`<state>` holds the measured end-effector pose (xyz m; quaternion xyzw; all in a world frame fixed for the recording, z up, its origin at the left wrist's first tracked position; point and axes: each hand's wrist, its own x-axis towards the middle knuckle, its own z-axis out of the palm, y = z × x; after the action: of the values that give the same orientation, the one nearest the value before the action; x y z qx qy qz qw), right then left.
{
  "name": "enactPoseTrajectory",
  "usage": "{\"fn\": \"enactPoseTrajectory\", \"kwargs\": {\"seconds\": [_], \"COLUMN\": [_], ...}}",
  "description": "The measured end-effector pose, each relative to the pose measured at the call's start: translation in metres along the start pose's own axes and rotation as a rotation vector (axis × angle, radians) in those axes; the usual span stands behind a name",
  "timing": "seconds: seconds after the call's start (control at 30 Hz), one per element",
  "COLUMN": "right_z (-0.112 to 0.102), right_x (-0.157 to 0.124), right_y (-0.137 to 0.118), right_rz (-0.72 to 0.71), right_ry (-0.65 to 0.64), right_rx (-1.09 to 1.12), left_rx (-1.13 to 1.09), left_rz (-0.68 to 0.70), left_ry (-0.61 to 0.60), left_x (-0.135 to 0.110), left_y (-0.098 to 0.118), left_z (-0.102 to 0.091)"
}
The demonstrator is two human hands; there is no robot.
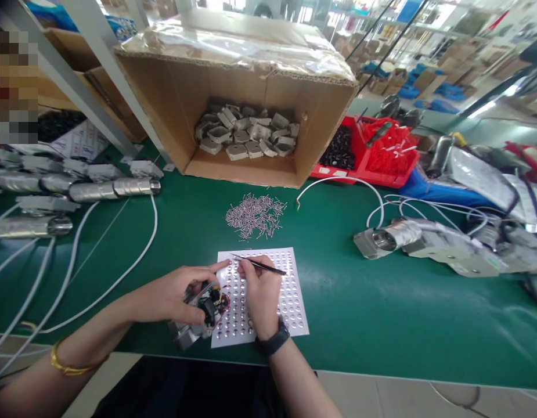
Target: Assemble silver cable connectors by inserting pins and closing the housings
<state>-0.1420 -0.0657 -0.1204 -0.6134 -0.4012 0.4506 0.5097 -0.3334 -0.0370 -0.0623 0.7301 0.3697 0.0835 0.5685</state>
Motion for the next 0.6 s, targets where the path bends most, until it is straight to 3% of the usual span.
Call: {"fn": "enactPoseTrajectory", "kwargs": {"seconds": [0.6], "right_z": [-0.0097], "right_x": [0.0049], "right_y": [-0.0006], "right_rz": [0.039], "right_ry": [-0.159], "right_rx": [0.025], "left_rx": [0.000], "left_rz": [0.019], "left_ry": [0.037], "left_x": [-0.0014], "left_y": [-0.0006], "left_z": [0.0013]}}
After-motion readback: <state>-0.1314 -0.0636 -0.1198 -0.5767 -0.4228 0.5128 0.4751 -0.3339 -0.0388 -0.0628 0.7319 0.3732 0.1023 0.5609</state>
